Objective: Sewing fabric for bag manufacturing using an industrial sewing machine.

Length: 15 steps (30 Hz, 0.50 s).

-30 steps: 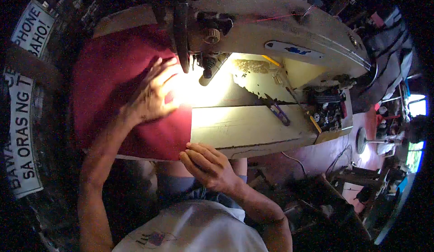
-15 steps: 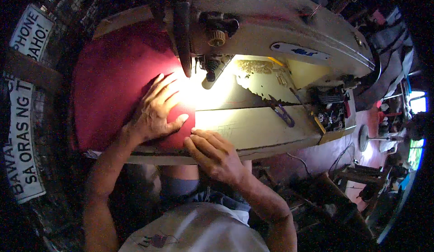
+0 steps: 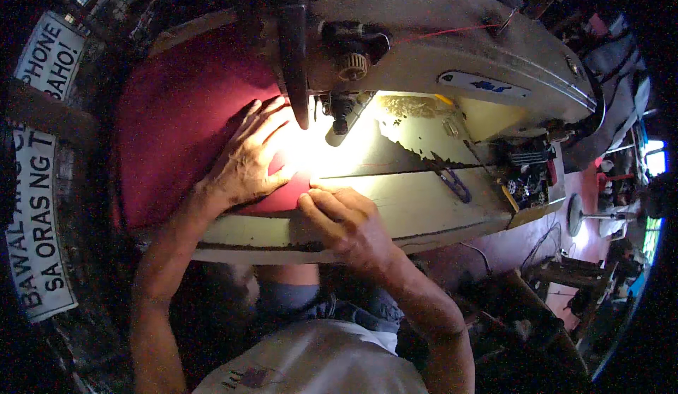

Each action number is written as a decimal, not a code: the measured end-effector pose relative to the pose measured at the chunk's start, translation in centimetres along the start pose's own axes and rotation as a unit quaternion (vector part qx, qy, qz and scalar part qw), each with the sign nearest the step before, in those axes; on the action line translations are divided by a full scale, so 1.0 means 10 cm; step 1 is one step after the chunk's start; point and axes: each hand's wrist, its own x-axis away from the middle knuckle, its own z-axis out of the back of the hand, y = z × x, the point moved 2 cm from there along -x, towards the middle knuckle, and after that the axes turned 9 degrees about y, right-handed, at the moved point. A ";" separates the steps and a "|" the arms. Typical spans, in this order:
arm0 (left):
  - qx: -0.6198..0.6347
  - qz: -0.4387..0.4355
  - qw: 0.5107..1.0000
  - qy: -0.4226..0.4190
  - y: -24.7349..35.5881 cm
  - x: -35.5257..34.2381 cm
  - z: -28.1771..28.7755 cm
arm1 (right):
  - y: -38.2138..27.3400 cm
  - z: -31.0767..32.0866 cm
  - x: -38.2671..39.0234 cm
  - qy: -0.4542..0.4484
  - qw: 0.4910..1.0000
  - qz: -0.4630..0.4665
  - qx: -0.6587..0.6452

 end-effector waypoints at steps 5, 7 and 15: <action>0.025 -0.007 0.997 -0.074 0.25 0.27 0.10 | 0.04 -0.01 0.01 -0.023 1.000 -0.011 -0.014; 0.069 0.021 0.997 -0.037 0.24 0.31 0.11 | 0.06 0.00 0.02 -0.018 1.000 0.001 -0.011; 0.066 0.005 0.997 -0.036 0.12 0.22 0.07 | 0.18 0.02 -0.07 -0.048 0.995 0.072 0.039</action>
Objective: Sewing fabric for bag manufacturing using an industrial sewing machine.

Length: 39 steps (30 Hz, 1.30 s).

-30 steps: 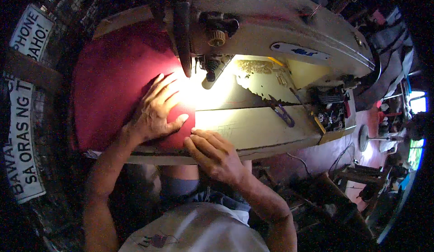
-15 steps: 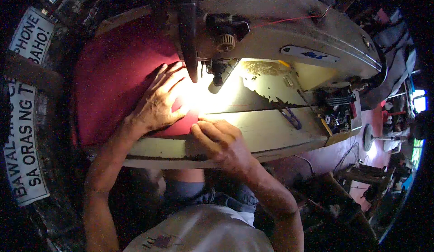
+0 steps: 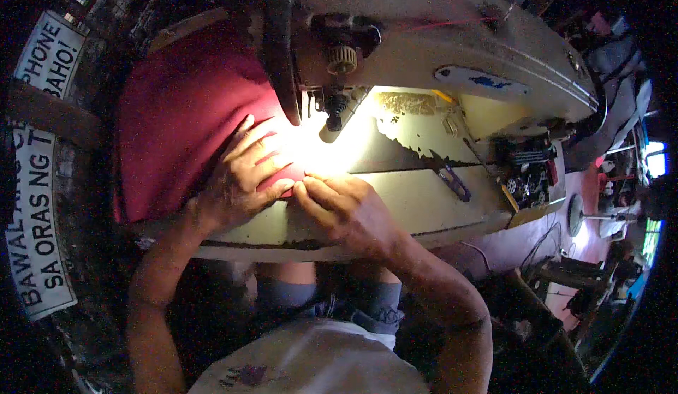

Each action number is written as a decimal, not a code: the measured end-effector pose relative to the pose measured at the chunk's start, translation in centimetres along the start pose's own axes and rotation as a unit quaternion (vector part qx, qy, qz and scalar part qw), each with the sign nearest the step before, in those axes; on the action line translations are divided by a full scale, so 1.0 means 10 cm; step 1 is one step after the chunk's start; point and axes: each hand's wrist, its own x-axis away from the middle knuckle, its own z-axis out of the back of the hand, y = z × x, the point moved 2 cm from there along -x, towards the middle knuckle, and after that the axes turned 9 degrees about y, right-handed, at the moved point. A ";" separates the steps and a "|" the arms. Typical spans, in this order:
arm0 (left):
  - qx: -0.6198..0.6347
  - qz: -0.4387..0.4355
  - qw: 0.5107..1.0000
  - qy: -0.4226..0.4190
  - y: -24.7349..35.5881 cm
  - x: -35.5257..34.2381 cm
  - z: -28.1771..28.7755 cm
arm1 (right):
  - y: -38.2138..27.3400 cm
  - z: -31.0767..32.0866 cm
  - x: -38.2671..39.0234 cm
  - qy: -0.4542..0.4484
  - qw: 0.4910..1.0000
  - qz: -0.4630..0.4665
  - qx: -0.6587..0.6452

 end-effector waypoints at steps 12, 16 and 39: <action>-0.021 -0.076 0.996 0.039 -0.41 -0.33 -0.09 | 0.46 -0.09 -0.23 0.038 0.999 0.031 0.021; 0.009 -0.028 0.999 0.029 -0.51 -0.35 -0.10 | 0.54 -0.05 -0.05 -0.054 0.993 -0.102 -0.038; 0.109 -0.106 0.987 0.054 -0.47 -0.37 -0.05 | 0.47 0.12 -0.16 -0.018 0.992 -0.119 -0.022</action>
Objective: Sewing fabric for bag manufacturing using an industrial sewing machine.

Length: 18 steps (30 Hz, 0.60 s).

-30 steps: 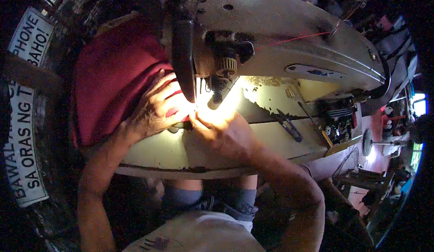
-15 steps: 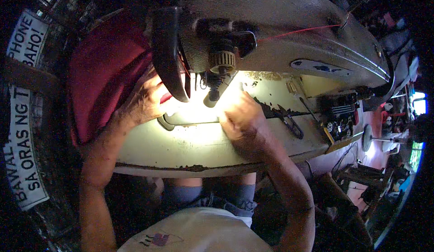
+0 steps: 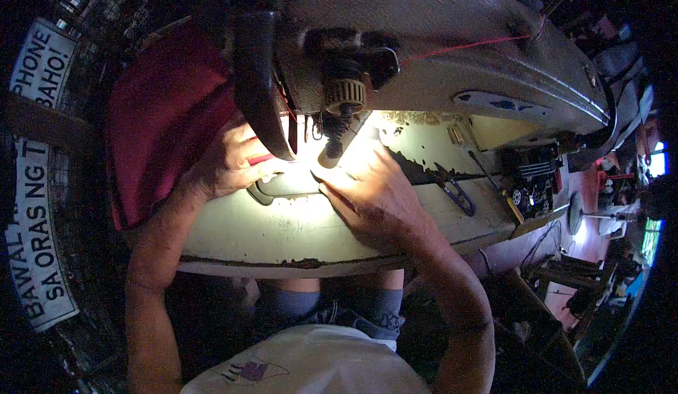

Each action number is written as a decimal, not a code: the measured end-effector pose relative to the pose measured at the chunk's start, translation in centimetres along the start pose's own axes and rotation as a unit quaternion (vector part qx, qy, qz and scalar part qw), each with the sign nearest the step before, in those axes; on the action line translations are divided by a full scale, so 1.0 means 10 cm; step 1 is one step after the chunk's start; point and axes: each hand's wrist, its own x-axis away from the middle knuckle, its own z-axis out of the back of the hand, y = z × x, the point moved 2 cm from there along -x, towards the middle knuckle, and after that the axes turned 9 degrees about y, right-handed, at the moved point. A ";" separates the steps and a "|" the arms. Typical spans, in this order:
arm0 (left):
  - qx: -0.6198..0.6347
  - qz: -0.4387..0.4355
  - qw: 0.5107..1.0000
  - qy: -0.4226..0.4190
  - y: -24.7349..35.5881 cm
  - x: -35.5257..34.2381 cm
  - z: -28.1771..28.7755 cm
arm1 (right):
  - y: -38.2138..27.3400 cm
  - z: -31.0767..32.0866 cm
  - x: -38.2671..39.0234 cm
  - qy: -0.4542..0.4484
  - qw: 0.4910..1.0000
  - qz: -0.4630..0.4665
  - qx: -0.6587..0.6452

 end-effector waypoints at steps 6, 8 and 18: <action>-0.015 -0.018 0.999 -0.022 0.00 0.00 0.02 | -0.09 0.02 -0.01 -0.031 0.999 0.007 0.033; -0.030 -0.024 0.998 -0.039 0.02 0.00 0.03 | -0.11 0.02 -0.02 -0.046 0.998 -0.005 0.046; -0.128 -0.107 0.986 -0.019 0.21 -0.01 -0.09 | -0.13 0.01 -0.04 -0.047 0.998 -0.025 0.036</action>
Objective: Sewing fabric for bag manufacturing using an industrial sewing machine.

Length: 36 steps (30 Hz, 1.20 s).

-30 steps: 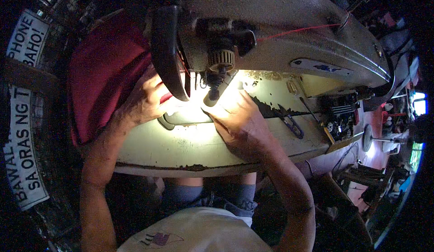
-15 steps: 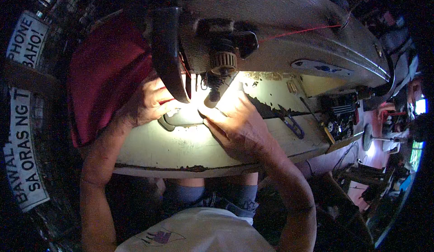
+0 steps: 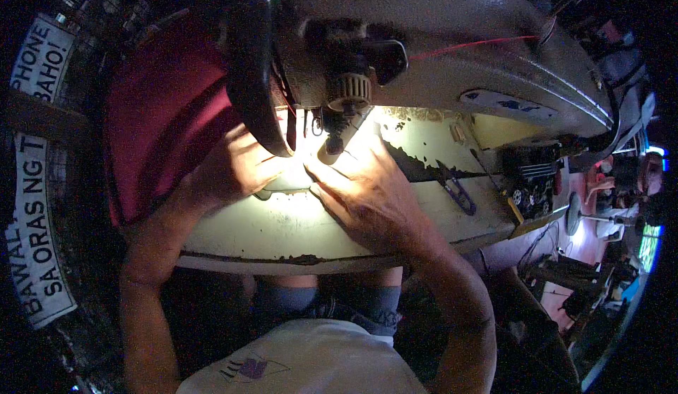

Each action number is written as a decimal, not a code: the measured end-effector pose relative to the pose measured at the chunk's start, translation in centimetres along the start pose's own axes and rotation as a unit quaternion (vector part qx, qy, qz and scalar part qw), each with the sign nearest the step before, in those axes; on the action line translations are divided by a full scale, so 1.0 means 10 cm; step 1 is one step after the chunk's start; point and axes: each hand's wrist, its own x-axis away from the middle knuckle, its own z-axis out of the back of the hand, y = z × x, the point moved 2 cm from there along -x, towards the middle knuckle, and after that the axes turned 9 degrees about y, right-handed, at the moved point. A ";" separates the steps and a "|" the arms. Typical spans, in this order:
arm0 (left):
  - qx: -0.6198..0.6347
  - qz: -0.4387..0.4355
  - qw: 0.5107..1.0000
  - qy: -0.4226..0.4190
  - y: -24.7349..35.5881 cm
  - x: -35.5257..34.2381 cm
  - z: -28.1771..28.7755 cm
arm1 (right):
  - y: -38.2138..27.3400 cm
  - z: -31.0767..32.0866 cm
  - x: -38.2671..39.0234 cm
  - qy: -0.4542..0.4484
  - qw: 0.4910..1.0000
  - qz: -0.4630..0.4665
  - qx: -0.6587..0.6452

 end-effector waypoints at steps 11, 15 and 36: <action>0.047 0.082 0.996 -0.001 0.06 0.07 0.03 | 0.02 -0.06 0.02 -0.004 1.000 0.022 -0.006; 0.096 0.091 0.991 -0.027 0.01 0.12 0.05 | 0.03 -0.05 0.01 -0.008 0.999 0.036 0.014; 0.123 0.085 0.988 -0.028 -0.15 -0.01 0.12 | 0.25 -0.04 -0.13 0.036 0.994 0.094 0.034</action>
